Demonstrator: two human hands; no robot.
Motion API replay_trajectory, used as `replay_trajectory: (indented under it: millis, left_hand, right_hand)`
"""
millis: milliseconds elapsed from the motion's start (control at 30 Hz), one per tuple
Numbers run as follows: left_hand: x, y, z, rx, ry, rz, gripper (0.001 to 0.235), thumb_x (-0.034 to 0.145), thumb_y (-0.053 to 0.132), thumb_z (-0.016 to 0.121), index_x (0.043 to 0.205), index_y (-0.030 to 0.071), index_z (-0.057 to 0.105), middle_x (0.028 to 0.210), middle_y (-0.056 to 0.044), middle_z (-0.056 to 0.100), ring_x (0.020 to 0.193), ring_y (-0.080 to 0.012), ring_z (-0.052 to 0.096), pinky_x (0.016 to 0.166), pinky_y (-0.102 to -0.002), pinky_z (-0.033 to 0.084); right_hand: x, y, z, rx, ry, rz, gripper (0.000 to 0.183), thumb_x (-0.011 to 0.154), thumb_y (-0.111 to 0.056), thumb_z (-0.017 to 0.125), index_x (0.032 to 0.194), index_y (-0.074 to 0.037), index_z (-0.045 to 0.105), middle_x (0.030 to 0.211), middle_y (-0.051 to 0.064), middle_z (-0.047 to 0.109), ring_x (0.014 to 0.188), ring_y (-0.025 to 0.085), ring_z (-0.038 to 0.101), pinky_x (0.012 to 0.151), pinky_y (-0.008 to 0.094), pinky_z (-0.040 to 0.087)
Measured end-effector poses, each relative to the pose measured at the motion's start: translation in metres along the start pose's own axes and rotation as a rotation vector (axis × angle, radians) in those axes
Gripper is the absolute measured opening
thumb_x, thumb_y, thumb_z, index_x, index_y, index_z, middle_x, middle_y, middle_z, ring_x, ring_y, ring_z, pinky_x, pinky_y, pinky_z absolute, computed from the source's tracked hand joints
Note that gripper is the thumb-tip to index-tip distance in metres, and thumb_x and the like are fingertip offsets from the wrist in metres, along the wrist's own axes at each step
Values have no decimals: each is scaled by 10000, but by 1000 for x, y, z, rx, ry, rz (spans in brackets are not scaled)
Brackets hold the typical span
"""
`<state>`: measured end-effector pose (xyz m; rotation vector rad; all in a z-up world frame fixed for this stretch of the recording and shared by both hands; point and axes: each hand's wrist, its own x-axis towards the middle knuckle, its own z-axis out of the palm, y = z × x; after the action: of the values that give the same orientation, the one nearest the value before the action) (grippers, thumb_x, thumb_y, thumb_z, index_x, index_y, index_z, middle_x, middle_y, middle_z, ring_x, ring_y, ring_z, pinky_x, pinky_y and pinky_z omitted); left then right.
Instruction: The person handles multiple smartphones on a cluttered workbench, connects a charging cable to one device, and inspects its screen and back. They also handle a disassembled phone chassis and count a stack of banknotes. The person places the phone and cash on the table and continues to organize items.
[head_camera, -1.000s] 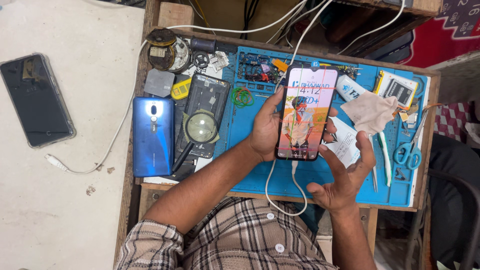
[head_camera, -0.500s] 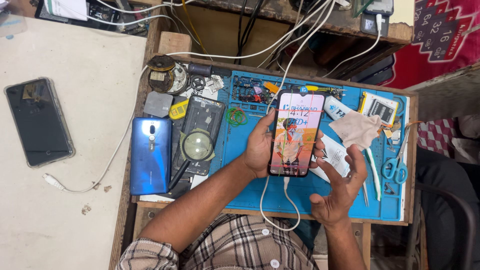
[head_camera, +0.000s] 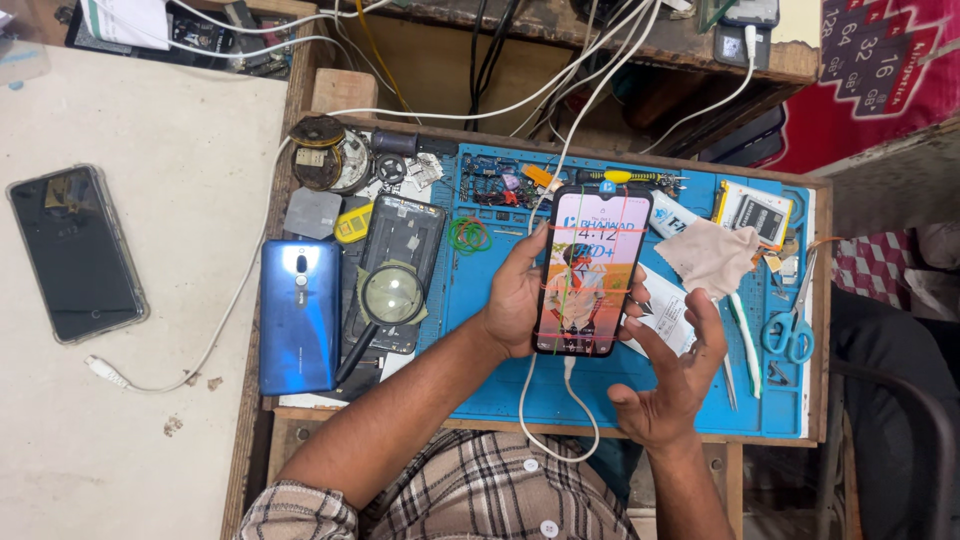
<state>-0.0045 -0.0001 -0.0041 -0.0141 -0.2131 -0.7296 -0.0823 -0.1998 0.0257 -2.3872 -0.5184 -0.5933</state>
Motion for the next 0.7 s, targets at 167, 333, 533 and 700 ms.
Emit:
replay_trajectory:
  millis: [167, 333, 533, 700]
  left_hand:
    - [0, -2, -1, -51, -21, -3, 903, 1109, 703, 252, 1493, -78, 491, 1329, -279, 639, 1196, -394, 679, 1094, -486, 534]
    - [3, -4, -3, 5, 85, 59, 881, 1114, 690, 251, 1553, -45, 459, 1397, -293, 614, 1244, -402, 654, 1118, -516, 514]
    - [6, -9, -15, -113, 102, 50, 895, 1110, 675, 207, 1515, -86, 449, 1390, -284, 619, 1224, -394, 667, 1083, -513, 539]
    - [9, -12, -14, -14, 101, 68, 917, 1138, 697, 215, 1517, -104, 448, 1365, -286, 630, 1236, -377, 658, 1090, -503, 549]
  right_hand:
    - [1, -3, -3, 20, 9, -25, 712, 973, -706, 522, 1287, -84, 670, 1582, 222, 360, 1434, 367, 447, 1159, 492, 418]
    - [0, -8, -6, 306, -28, 22, 603, 996, -497, 697, 1318, 9, 636, 1371, 188, 561, 1219, 317, 652, 995, 398, 582]
    - [-5, -3, -9, 298, -67, 118, 514, 918, -299, 797, 1278, 43, 663, 1182, 196, 672, 1040, 260, 690, 894, 319, 558]
    - [-7, 0, -5, 482, -65, 224, 534, 992, -321, 759, 1372, 30, 627, 1262, 160, 652, 1113, 220, 675, 934, 295, 555]
